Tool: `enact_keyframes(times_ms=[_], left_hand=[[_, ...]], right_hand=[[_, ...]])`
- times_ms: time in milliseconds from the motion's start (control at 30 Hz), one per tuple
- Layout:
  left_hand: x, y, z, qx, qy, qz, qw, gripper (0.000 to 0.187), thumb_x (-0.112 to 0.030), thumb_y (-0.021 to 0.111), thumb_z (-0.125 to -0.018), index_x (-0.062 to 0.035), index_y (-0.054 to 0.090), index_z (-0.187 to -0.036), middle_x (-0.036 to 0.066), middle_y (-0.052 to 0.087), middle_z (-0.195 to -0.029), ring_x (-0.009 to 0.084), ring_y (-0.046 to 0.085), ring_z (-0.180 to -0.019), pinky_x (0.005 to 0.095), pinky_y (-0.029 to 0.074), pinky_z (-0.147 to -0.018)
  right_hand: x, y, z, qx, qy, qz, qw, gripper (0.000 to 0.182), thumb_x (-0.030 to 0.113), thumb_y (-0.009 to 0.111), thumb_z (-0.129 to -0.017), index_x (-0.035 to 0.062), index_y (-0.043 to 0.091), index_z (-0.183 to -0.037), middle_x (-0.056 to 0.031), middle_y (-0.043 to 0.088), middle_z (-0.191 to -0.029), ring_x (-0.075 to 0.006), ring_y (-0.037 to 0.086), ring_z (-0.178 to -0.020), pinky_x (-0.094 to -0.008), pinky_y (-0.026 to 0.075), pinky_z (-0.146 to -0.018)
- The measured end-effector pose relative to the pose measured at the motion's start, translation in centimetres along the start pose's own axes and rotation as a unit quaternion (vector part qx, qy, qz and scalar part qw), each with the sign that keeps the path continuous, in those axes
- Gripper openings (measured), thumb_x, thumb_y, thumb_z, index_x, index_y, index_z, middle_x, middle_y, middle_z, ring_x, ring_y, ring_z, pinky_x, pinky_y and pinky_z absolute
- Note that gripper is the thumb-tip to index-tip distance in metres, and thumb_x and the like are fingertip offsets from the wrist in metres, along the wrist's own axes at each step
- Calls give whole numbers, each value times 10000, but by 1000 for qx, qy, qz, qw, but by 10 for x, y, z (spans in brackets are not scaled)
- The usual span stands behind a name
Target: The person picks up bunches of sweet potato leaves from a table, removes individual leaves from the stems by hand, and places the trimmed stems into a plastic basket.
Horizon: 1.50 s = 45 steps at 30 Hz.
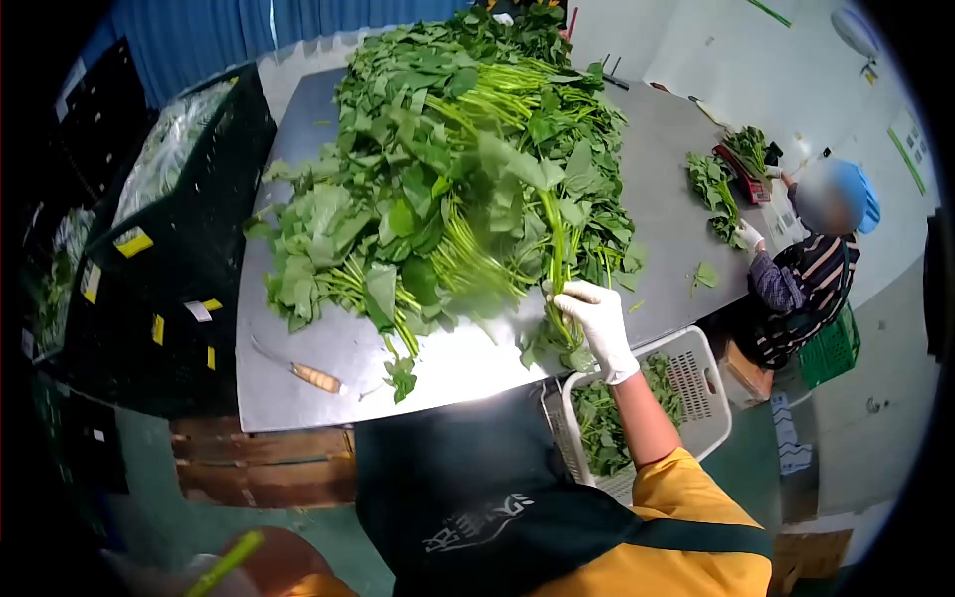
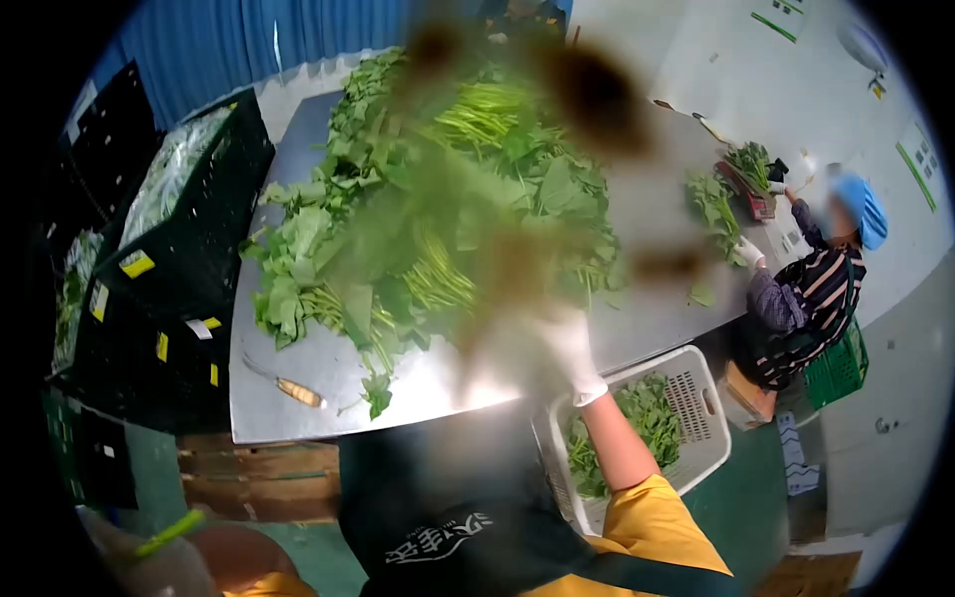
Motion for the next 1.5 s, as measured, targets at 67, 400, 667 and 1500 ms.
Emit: enact_keyframes(times_ms=[67, 400, 667, 1500], left_hand=[[14, -21, 24, -14, -114, -35, 993, 279, -332, 471, -964, -54, 483, -970, 61, 490, -944, 81, 414, -706, 204, 387, -589], [115, 68, 244, 117, -714, -8, 690, 213, -66, 578, -874, 25, 630, -1060, 39, 661, -844, 30, 516, -612, 160, 370, -546], [120, 101, 271, 203, -728, 3, 654, 248, 3, 608, -853, 49, 614, -1096, 25, 615, -781, 59, 519, -639, 186, 435, -597], [122, 96, 277, 286, -678, 11, 677, 195, 0, 694, -768, 58, 651, -949, 61, 647, -817, 90, 582, -688, 209, 467, -613]], right_hand=[[13, 7, 12, -7, -20, 0, 1000, 139, 44, 664, -795, -16, 690, -918, -15, 615, -740, -65, 532, -611, -203, 423, -562], [33, 49, 57, -12, -85, -3, 996, 144, 32, 705, -733, -32, 686, -860, -29, 545, -670, -109, 498, -616, -239, 388, -565], [12, 38, 74, 51, -33, 30, 998, 142, 29, 654, -803, -43, 684, -922, -51, 632, -755, -104, 583, -648, -231, 459, -594], [28, 39, 52, -20, -98, 37, 994, 175, 83, 680, -774, -20, 662, -915, -80, 646, -820, -121, 603, -753, -255, 470, -675]])
Point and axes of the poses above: each hand's wrist, its own z-axis away from the middle knuckle, its own y-axis out of the palm, x = y × z, the point moved 2 cm from there along -z, towards the middle knuckle
